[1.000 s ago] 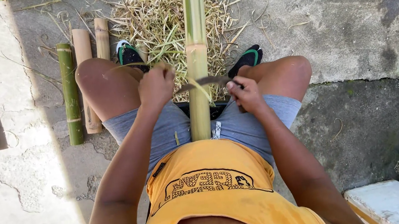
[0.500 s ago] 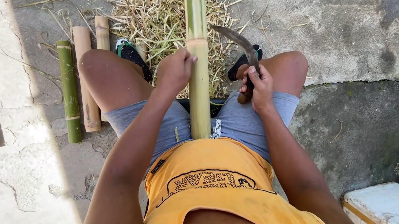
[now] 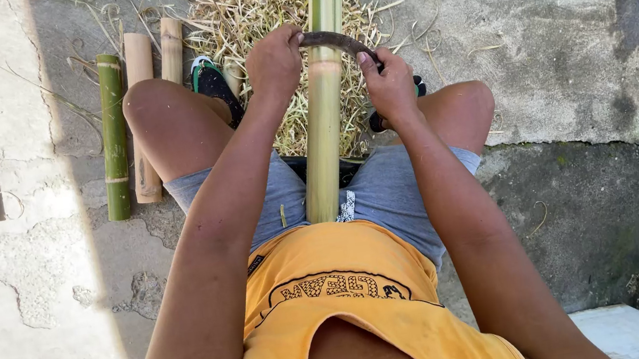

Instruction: Using a curved blade to shave and strip the outer layer of a bamboo pole.

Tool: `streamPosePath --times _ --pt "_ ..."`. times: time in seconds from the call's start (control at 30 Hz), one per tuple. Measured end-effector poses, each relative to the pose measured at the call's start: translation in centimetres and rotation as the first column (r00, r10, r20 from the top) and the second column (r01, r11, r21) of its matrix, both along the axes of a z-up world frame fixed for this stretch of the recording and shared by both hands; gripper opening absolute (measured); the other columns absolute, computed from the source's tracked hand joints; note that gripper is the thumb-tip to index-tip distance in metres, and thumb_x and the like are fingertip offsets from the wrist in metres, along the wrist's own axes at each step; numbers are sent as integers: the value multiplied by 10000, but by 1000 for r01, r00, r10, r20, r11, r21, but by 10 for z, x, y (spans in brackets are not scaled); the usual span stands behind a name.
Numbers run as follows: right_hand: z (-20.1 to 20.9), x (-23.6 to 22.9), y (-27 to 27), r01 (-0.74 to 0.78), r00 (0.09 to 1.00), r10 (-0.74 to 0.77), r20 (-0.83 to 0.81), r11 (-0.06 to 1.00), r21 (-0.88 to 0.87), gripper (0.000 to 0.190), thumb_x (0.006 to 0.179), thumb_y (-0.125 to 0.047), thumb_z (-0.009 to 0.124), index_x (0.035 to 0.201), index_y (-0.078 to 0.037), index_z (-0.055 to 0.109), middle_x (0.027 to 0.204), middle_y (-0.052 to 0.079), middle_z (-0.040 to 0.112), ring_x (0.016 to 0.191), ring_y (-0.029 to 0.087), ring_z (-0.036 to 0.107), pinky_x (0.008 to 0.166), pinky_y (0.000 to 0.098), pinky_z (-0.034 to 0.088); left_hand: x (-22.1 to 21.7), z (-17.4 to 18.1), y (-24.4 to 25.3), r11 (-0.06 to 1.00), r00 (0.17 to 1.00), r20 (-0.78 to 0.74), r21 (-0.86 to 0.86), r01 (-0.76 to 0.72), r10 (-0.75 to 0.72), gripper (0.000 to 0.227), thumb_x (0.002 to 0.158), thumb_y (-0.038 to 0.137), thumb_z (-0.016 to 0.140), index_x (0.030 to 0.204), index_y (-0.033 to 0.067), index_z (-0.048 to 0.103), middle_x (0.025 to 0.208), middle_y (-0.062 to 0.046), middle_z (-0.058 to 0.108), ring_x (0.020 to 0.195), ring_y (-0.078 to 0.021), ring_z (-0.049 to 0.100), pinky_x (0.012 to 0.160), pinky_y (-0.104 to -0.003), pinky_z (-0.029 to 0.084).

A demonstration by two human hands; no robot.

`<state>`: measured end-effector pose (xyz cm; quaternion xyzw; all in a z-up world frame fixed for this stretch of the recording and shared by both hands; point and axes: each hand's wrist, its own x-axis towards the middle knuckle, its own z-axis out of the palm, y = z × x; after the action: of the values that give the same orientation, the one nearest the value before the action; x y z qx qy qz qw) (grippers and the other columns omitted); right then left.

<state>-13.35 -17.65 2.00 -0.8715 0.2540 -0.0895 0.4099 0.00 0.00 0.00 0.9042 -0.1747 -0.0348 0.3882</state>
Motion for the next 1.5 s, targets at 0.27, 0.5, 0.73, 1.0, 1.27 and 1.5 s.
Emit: streamPosePath --times 0.27,0.5,0.73,1.0,1.27,1.5 --pt "14 -91 32 -71 963 115 -245 981 183 432 1001 -442 609 880 -31 665 571 87 561 513 165 538 499 377 419 -78 32 67 951 947 -287 225 211 -142 155 928 204 657 933 173 809 806 -137 745 742 -337 713 702 -499 544" --pt "21 -128 25 6 813 299 -499 854 521 395 983 -398 631 823 -37 650 589 32 547 461 132 464 442 338 372 -81 20 93 862 694 -644 104 496 -321 188 920 241 656 995 138 794 880 -127 758 798 -289 723 784 -458 548" --pt "12 -143 -14 305 941 -288 -176 504 808 339 1071 -366 543 909 -71 585 670 22 557 483 115 506 488 302 477 -67 0 46 960 904 -424 -224 -168 59 457 1052 456 602 1225 36 658 1124 -125 764 1018 -226 736 908 -418 577" --pt "106 -114 -6 -24 878 -349 327 651 759 198 941 4 621 1114 -64 551 845 55 603 696 153 612 717 354 572 -93 -19 -1 920 639 -752 -350 -176 -163 881 657 168 826 1387 26 352 1111 -200 672 887 -314 713 765 -471 606" --pt "52 -93 -23 -82 952 -84 294 858 507 100 1016 -19 652 1095 -37 593 930 30 609 836 110 590 810 273 505 -92 -24 2 872 489 -847 -389 -298 -211 685 694 85 757 1306 12 459 985 -159 678 746 -266 712 637 -430 631" --pt "35 -37 -22 -79 964 49 260 991 107 139 994 -80 672 1078 -30 574 957 -14 578 872 49 543 803 216 469 -79 -33 9 953 766 -631 -290 -86 -123 901 739 299 854 1417 14 335 1248 -241 558 1065 -363 641 883 -471 560"
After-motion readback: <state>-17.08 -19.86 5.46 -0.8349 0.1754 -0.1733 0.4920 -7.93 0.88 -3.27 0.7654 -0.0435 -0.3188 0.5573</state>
